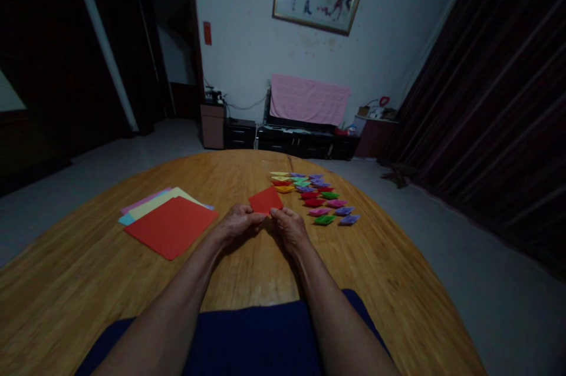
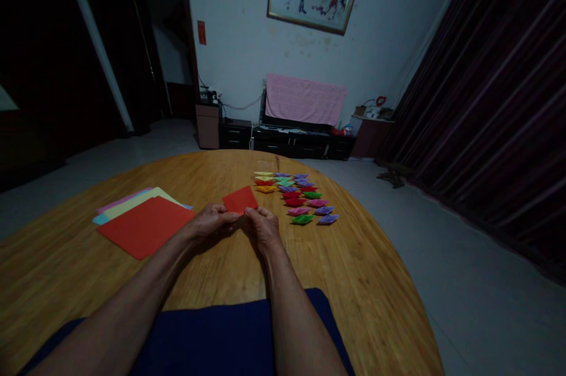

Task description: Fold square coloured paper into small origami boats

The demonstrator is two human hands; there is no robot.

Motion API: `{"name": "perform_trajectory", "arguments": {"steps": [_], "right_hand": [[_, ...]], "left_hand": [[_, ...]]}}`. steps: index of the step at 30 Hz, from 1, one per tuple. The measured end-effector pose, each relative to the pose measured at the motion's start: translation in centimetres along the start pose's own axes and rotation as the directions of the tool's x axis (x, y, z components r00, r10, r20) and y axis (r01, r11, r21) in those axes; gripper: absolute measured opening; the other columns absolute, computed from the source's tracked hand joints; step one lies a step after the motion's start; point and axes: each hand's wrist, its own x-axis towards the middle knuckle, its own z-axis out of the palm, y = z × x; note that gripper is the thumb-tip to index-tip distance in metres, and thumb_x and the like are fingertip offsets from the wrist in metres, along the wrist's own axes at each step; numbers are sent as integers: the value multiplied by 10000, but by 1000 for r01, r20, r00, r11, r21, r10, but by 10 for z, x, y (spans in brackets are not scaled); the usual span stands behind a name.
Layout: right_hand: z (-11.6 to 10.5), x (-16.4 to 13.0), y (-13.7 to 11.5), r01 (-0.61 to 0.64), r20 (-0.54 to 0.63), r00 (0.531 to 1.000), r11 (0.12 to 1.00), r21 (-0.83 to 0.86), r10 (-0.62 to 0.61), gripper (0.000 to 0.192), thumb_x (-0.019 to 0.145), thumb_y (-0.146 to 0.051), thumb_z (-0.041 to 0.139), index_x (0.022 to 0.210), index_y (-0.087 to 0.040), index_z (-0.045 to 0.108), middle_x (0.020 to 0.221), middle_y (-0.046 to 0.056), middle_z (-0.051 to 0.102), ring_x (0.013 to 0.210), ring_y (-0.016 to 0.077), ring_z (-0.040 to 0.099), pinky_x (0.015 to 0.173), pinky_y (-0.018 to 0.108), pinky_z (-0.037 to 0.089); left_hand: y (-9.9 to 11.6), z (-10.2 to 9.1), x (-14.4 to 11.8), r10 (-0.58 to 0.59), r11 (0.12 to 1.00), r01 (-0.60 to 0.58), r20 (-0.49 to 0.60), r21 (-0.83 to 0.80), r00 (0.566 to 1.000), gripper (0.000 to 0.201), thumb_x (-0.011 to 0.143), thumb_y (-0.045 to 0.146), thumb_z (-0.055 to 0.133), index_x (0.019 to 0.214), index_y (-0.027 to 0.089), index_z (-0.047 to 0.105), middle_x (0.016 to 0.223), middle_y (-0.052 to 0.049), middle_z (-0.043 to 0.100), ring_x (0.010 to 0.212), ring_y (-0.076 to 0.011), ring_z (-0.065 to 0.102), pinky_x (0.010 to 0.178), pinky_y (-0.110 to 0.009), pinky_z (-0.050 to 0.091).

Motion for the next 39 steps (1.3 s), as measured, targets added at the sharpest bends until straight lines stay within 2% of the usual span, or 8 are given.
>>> {"name": "perform_trajectory", "arguments": {"steps": [3, 7, 9, 17, 22, 29, 34, 39], "right_hand": [[-5, 1, -5, 4, -30, 1000, 1000, 22, -3, 325, 506, -327, 837, 636, -181, 577, 523, -57, 528, 470, 78, 448, 473, 225, 402], [-14, 7, -12, 99, -209, 976, 985, 139, -68, 309, 517, -309, 821, 661, -196, 571, 561, -56, 532, 509, 84, 472, 479, 214, 409], [-16, 9, -13, 138, -243, 965, 977, 163, -95, 309, 535, -314, 819, 690, -202, 577, 600, -47, 560, 539, 88, 497, 495, 207, 416], [-2, 0, -9, 65, 61, 996, 998, 11, -66, 282, 626, -408, 758, 805, -204, 682, 815, 18, 685, 722, 160, 600, 592, 242, 464], [-1, -5, -11, 33, 29, 999, 999, -6, -33, 365, 560, -336, 788, 878, -181, 696, 807, 22, 706, 710, 155, 617, 639, 242, 471], [-1, 0, -7, 95, 8, 995, 995, -4, -95, 310, 548, -262, 749, 842, -176, 700, 741, 7, 715, 662, 152, 619, 637, 250, 474], [-5, 6, -3, 146, -40, 989, 989, 9, -145, 294, 572, -277, 742, 845, -180, 691, 763, -3, 718, 673, 146, 625, 656, 250, 480], [-7, 8, 0, 150, -13, 989, 989, 1, -150, 279, 590, -277, 735, 850, -182, 695, 764, -7, 719, 681, 153, 630, 658, 256, 485]], "left_hand": [[2, -5, 0, -21, 999, 20, 5, 30, 1000, 229, 664, 297, 732, 571, 169, 566, 478, -4, 528, 406, -88, 424, 431, -231, 254], [6, -13, -2, -26, 994, 29, -34, 102, 999, 243, 653, 297, 739, 552, 180, 553, 469, -3, 527, 394, -89, 413, 418, -226, 227], [8, -14, -5, -25, 994, 29, -40, 104, 999, 256, 651, 287, 738, 531, 184, 536, 462, -3, 519, 393, -89, 411, 420, -227, 231], [10, -12, -5, -58, 979, 43, 71, 198, 996, 226, 626, 265, 732, 490, 161, 584, 442, -10, 523, 384, -83, 376, 418, -235, 203], [4, -15, -4, -77, 985, 60, 98, 164, 992, 204, 604, 259, 754, 512, 163, 598, 425, 3, 495, 385, -81, 346, 419, -248, 183], [3, -12, -5, -80, 986, 64, 96, 157, 992, 244, 606, 316, 760, 537, 172, 576, 443, 32, 464, 390, -75, 344, 419, -238, 182], [1, -11, 0, -7, 979, 10, -17, 206, 1000, 278, 643, 375, 743, 561, 176, 567, 466, 40, 466, 385, -71, 354, 412, -231, 184], [5, -6, 0, 41, 995, -31, -99, 95, 994, 266, 674, 359, 720, 573, 193, 539, 450, 53, 438, 366, -70, 352, 397, -226, 194]]}}
